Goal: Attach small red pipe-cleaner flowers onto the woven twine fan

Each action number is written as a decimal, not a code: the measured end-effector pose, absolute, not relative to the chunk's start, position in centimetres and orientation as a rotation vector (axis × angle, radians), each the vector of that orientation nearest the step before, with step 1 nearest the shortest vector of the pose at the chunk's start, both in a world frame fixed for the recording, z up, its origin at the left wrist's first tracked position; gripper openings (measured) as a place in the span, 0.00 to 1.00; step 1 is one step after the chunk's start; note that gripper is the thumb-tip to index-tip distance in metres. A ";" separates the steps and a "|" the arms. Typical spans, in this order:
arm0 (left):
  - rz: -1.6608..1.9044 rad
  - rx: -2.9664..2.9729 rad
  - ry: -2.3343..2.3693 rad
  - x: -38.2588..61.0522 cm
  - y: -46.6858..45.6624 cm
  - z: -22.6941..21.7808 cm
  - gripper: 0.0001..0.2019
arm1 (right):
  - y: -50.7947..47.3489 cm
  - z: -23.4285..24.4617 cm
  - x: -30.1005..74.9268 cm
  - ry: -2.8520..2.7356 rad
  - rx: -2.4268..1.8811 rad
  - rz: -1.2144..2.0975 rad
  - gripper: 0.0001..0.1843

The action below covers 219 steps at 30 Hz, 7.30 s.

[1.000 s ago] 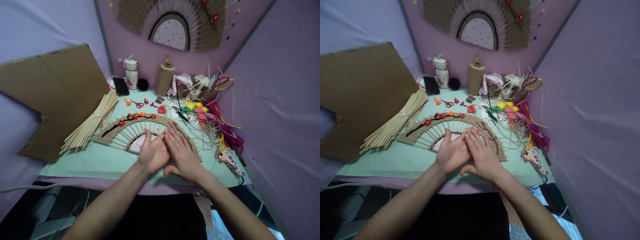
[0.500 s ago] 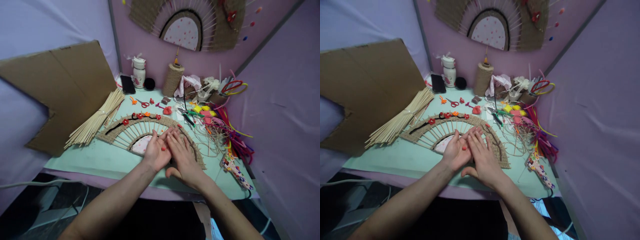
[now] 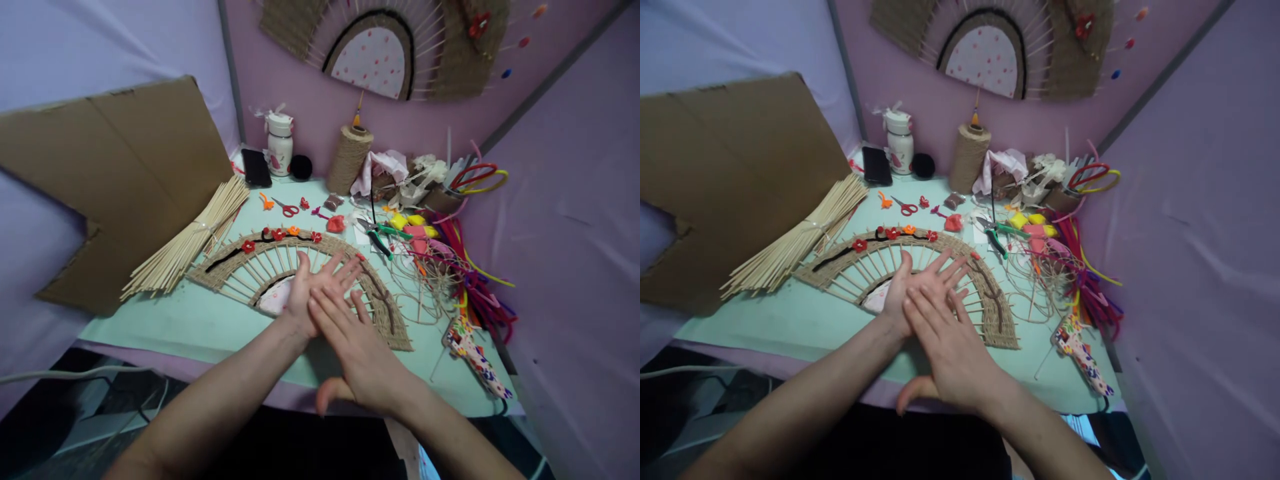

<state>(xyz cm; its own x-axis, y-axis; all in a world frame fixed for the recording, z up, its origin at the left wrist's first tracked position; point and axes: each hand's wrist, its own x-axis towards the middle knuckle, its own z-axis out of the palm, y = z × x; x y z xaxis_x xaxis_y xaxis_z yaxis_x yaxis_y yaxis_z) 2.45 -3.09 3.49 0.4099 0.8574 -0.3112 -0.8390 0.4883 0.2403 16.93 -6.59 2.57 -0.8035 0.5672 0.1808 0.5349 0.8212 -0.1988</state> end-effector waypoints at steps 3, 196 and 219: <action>1.131 0.028 0.358 2.4 -2.6 3.5 0.39 | -6.1 2.4 17.3 -2.752 -0.931 0.146 0.61; 1.110 -0.049 0.716 0.8 1.9 3.1 0.15 | 3.9 -1.6 18.0 -2.011 -1.727 -0.008 0.08; 1.108 -0.053 0.723 0.8 2.0 3.0 0.13 | 3.6 -1.3 18.0 -1.961 -1.698 -0.037 0.08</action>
<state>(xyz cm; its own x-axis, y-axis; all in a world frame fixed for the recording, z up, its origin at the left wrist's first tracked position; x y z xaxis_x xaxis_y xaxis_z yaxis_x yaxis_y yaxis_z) 0.77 1.99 2.99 0.2452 0.7948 -0.5551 -0.8279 0.4697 0.3067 18.03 3.63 -1.29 -0.0595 0.9096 0.4111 0.9246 0.2055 -0.3209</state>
